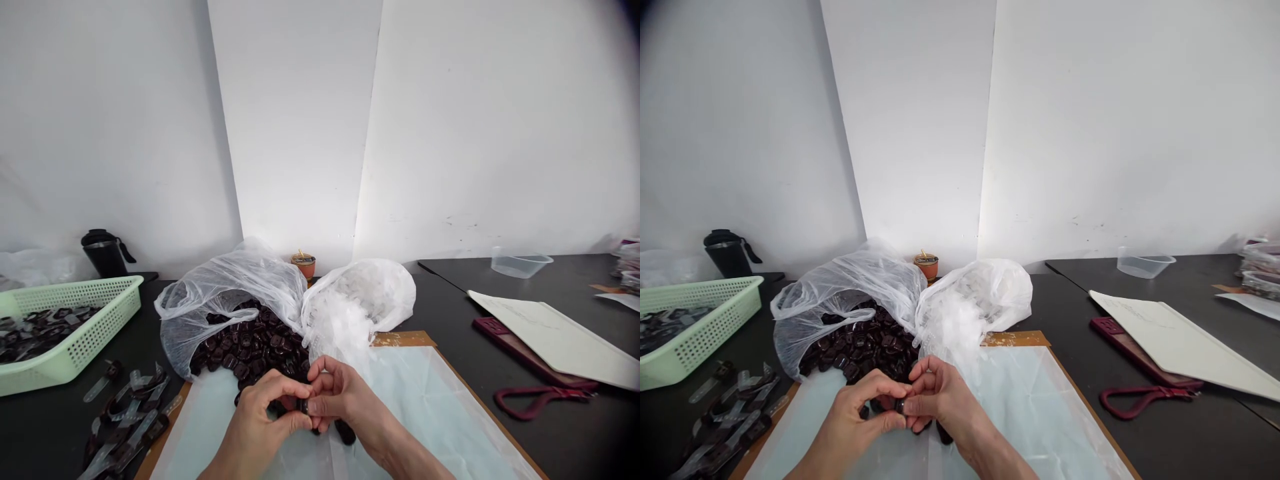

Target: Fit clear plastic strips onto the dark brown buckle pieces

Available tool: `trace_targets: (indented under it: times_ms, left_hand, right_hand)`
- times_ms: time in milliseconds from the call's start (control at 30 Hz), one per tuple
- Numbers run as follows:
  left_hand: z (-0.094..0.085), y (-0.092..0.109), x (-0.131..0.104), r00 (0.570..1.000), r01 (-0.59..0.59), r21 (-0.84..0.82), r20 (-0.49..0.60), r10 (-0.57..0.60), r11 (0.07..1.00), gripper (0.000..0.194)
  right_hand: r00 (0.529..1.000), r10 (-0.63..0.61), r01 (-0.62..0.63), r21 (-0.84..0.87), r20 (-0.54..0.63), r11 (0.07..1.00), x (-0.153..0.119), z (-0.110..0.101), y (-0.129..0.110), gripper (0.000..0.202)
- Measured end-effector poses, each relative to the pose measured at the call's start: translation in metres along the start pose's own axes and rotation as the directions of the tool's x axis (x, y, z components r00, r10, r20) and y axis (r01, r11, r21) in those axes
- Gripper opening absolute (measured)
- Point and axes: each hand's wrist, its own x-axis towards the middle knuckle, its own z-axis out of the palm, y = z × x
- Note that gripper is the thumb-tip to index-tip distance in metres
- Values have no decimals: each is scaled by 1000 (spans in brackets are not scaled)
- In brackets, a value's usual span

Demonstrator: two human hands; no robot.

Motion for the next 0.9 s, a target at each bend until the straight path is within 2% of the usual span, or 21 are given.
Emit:
trace_targets:
  times_ms: [367, 533, 700, 900]
  left_hand:
    - [0, 3, 0, 1000, 9, 10, -19, -9, 1000, 32]
    - [-1, 1, 0, 999, 30, -37, -34, -31, 999, 27]
    - [-2, 0, 1, 999, 34, -58, -33, -36, 998, 26]
    - [-1, -2, 1, 999, -11, -23, -43, 10, 1000, 26]
  right_hand:
    - [989, -64, 62, -16, -133, 998, 7, 5, 7, 53]
    - [978, -155, 158, 13, -138, 987, 6, 10, 8, 54]
    - [984, -137, 140, 17, -112, 990, 7, 6, 6, 52]
    - [982, -122, 122, -5, -141, 992, 7, 6, 6, 50]
